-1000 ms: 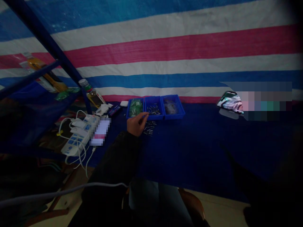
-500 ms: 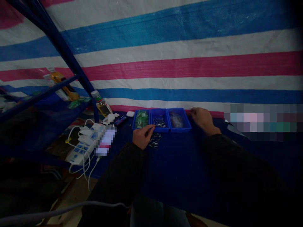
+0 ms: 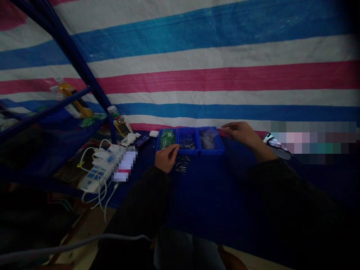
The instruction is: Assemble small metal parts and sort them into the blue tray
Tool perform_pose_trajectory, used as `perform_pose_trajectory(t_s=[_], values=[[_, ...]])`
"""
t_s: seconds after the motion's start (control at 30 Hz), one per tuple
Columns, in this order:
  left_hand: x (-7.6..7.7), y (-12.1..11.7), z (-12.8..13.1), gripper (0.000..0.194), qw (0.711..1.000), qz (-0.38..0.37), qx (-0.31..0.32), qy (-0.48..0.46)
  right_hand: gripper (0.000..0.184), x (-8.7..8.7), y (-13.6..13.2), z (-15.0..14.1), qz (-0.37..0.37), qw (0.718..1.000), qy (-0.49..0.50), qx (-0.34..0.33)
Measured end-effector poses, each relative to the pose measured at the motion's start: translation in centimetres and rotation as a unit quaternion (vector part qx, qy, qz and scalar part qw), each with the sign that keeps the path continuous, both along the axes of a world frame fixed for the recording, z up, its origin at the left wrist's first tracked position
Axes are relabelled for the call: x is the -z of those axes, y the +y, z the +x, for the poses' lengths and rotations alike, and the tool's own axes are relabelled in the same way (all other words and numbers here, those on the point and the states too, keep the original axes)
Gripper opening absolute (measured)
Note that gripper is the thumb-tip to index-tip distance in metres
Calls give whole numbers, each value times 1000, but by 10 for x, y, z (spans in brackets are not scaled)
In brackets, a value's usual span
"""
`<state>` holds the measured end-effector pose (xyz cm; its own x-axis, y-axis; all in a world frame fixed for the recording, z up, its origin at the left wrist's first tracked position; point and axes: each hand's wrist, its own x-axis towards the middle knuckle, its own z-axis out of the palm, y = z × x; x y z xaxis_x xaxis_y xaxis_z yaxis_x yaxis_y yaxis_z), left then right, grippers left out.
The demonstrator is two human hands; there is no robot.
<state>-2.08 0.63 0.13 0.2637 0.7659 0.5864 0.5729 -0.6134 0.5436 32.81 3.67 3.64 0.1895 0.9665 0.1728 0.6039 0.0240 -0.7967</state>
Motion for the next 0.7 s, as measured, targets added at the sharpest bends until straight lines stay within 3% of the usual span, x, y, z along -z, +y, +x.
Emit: perform_pose_trajectory(t_s=[0.1,0.17,0.3,0.37,0.47,0.7], values=[[-1,1,-2,27,1000,-6,-7,-8,23,0,-16,-25,68,994,-76,44],[-1,2,-3,27,1000,-7,-6,-13,21,3,-36,-50,133,989,-65,16],[-1,4,-3,29,1000,-15,2,-23,19,19,-72,-105,135,962,-105,-215],[-3,4,-3,29,999,-17,3,-28,15,27,-81,-126,124,941,-145,-278],[-6,3,-3,27,999,-18,5,-41,6,35,-86,-143,98,932,-187,-295],[-10,1,-1,26,997,-23,8,-72,15,44,-96,-157,83,929,-224,-283]])
